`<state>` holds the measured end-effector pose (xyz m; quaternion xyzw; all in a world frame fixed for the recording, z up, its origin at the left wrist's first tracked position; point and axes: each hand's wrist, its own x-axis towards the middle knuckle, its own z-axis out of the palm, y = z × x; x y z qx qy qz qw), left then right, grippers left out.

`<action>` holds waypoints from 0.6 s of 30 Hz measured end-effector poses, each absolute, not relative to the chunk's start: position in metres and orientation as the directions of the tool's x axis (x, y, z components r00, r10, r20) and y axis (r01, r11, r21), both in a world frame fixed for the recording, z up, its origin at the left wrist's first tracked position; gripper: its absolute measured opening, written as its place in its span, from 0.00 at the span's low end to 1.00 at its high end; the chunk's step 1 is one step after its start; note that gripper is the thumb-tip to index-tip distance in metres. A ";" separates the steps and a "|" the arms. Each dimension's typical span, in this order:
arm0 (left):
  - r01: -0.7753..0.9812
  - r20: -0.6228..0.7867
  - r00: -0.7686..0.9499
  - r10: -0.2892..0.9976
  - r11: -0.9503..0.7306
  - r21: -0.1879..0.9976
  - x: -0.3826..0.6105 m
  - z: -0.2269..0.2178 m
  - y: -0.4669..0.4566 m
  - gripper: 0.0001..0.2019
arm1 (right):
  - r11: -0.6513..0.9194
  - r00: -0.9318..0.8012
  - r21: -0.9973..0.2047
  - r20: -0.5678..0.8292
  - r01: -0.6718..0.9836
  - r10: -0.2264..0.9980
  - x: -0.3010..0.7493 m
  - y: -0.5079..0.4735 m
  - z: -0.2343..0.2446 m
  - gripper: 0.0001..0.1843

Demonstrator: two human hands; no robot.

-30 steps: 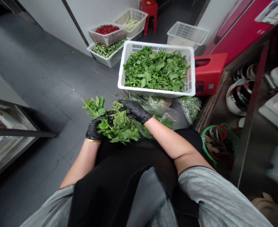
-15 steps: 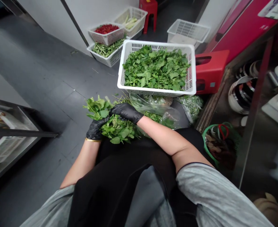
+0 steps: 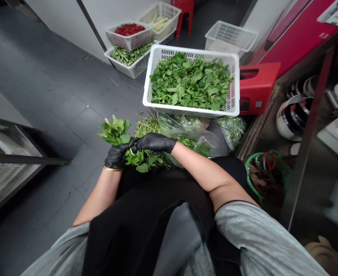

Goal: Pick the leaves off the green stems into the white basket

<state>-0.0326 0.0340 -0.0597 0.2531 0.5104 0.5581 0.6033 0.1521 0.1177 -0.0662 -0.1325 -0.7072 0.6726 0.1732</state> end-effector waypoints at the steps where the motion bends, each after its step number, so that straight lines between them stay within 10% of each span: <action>1: -0.417 -0.343 -0.173 0.923 0.247 0.875 -0.034 -0.060 0.034 0.16 | 0.016 -0.895 -1.000 0.029 -0.025 0.446 0.154 0.114 -0.066 0.15; 10: -0.485 -0.322 -0.280 0.905 0.156 0.860 -0.038 -0.071 0.034 0.16 | 0.022 -0.717 -0.999 -0.001 0.023 0.697 0.174 0.095 -0.060 0.11; 13: -0.538 -0.310 -0.304 0.901 0.107 0.836 -0.031 -0.072 0.034 0.16 | 0.063 -0.415 -0.998 0.061 -0.008 0.908 0.167 0.098 -0.060 0.10; 18: -0.580 -0.416 -0.181 0.891 0.245 0.777 -0.037 -0.066 0.031 0.20 | -0.255 -0.113 -0.939 -0.234 -0.230 0.966 0.176 0.103 -0.051 0.17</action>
